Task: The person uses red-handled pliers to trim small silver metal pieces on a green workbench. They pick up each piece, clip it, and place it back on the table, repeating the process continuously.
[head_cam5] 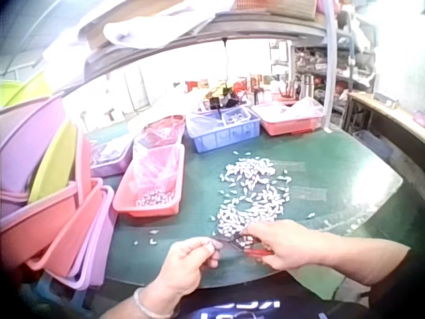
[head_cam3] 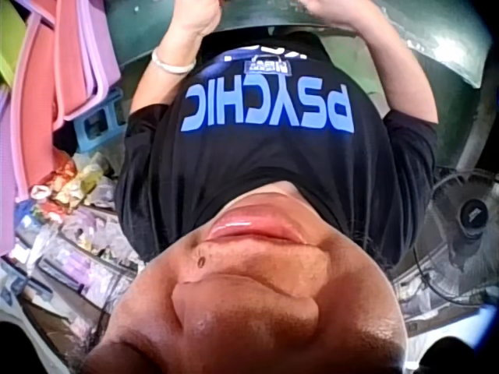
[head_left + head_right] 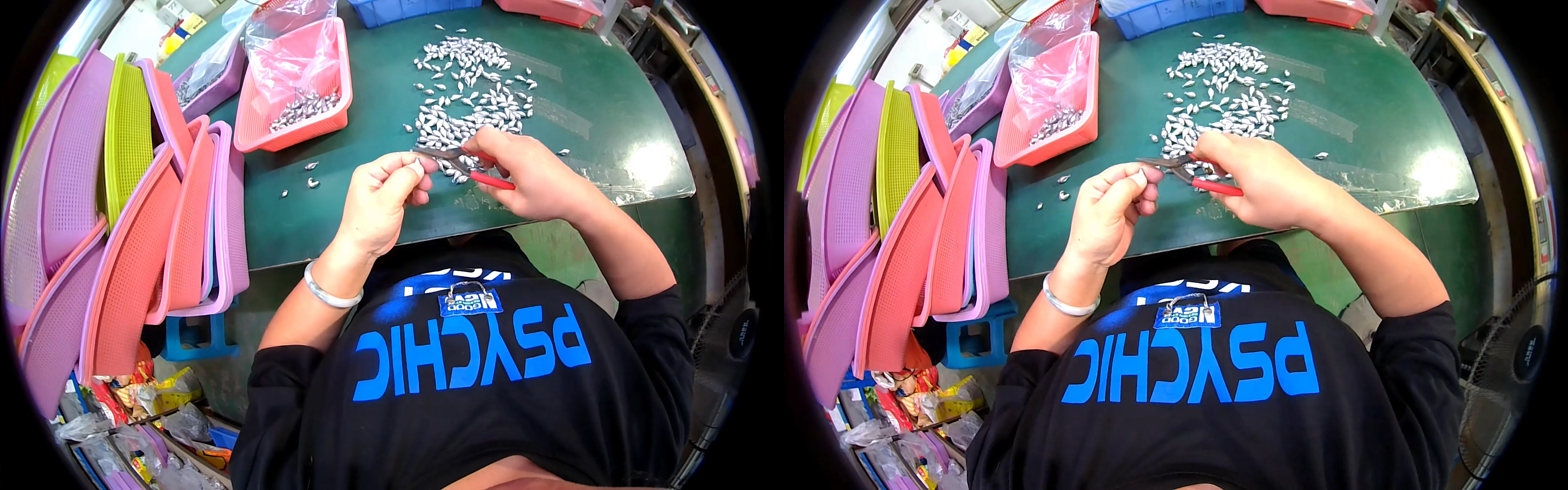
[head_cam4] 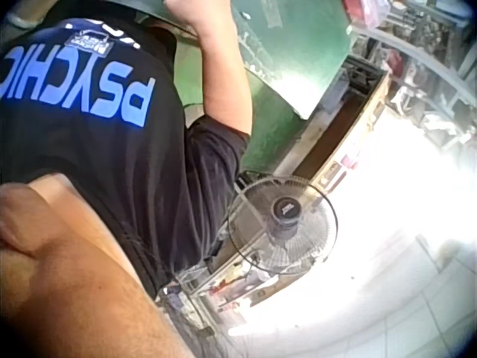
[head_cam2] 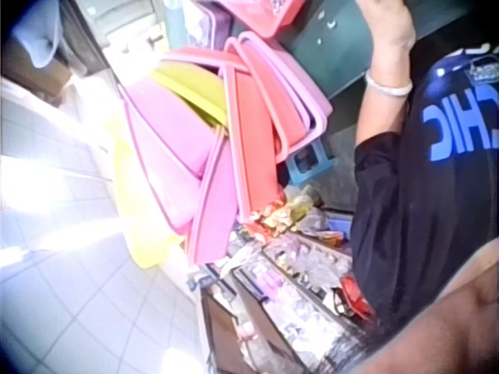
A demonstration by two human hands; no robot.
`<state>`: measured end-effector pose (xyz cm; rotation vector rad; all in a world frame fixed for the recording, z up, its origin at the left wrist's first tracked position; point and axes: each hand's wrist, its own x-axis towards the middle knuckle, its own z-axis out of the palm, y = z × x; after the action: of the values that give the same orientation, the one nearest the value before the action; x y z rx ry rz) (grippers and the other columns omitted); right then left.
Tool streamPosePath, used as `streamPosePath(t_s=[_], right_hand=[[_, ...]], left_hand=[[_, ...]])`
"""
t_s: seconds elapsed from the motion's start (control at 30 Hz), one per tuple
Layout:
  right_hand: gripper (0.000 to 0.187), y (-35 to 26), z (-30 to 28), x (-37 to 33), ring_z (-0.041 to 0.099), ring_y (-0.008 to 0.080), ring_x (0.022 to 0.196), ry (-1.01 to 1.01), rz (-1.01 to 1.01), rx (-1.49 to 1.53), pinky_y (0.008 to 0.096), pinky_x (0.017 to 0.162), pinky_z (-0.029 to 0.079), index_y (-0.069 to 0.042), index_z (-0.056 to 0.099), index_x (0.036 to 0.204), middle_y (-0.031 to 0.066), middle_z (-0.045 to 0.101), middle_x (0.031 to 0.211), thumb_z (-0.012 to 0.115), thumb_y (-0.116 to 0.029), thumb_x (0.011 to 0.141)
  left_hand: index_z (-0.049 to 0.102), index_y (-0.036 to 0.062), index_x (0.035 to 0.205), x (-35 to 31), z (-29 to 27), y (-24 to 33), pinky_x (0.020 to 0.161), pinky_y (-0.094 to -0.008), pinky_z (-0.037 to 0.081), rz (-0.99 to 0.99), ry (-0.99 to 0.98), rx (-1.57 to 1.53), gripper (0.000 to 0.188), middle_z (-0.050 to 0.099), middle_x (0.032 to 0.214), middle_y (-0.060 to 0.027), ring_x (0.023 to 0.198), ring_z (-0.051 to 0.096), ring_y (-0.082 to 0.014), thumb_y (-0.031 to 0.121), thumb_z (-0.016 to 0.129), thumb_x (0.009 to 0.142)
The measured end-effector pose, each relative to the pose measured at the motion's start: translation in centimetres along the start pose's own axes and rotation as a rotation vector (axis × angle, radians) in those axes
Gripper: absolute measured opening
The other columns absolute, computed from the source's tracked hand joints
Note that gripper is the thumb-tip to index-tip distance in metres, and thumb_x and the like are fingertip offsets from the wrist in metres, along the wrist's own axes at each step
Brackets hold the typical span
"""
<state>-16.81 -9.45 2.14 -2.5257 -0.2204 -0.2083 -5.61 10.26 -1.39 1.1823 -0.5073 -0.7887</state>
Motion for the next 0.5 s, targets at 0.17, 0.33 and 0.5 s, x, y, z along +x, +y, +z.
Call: streamPosePath(t_s=[0.17, 0.33, 0.5], right_hand=[[0.044, -0.4, -0.4, -0.2, 0.056, 0.0354, 0.094, 0.073, -0.034, -0.014, 0.0415, 0.077, 0.046, -0.004, 0.048, 0.109, 0.0158, 0.055, 0.098, 0.067, -0.002, 0.070], [0.047, -0.9, -0.8, -0.4, 0.055, 0.0344, 0.091, 0.113, -0.101, -0.252, 0.0409, 0.075, 0.046, -0.004, 0.049, 0.107, 0.0141, 0.053, 0.096, 0.066, 0.001, 0.064], [0.048, -1.3, -0.9, -0.4, 0.055, 0.0330, 0.088, 0.178, -0.182, -0.353, 0.0396, 0.074, 0.047, -0.003, 0.049, 0.106, 0.0133, 0.052, 0.094, 0.066, 0.001, 0.062]], left_hand=[[0.065, -0.0008, 0.099, -0.1, -0.2, 0.9, 0.065, -0.0230, 0.047, -0.018, -0.056, -0.074, 0.017, 0.063, 0.081, -0.0025, 0.069, 0.057, -0.0079, 0.010, 0.053, 0.092], [0.065, -0.0005, 0.100, -0.3, 0.1, 0.9, 0.067, -0.0234, 0.047, 0.024, -0.016, -0.025, 0.018, 0.063, 0.082, -0.0026, 0.071, 0.057, -0.0084, 0.012, 0.054, 0.093], [0.065, -0.0007, 0.100, -0.6, 0.6, 1.1, 0.068, -0.0236, 0.048, 0.046, 0.006, 0.018, 0.019, 0.064, 0.083, -0.0026, 0.072, 0.057, -0.0088, 0.013, 0.054, 0.093]])
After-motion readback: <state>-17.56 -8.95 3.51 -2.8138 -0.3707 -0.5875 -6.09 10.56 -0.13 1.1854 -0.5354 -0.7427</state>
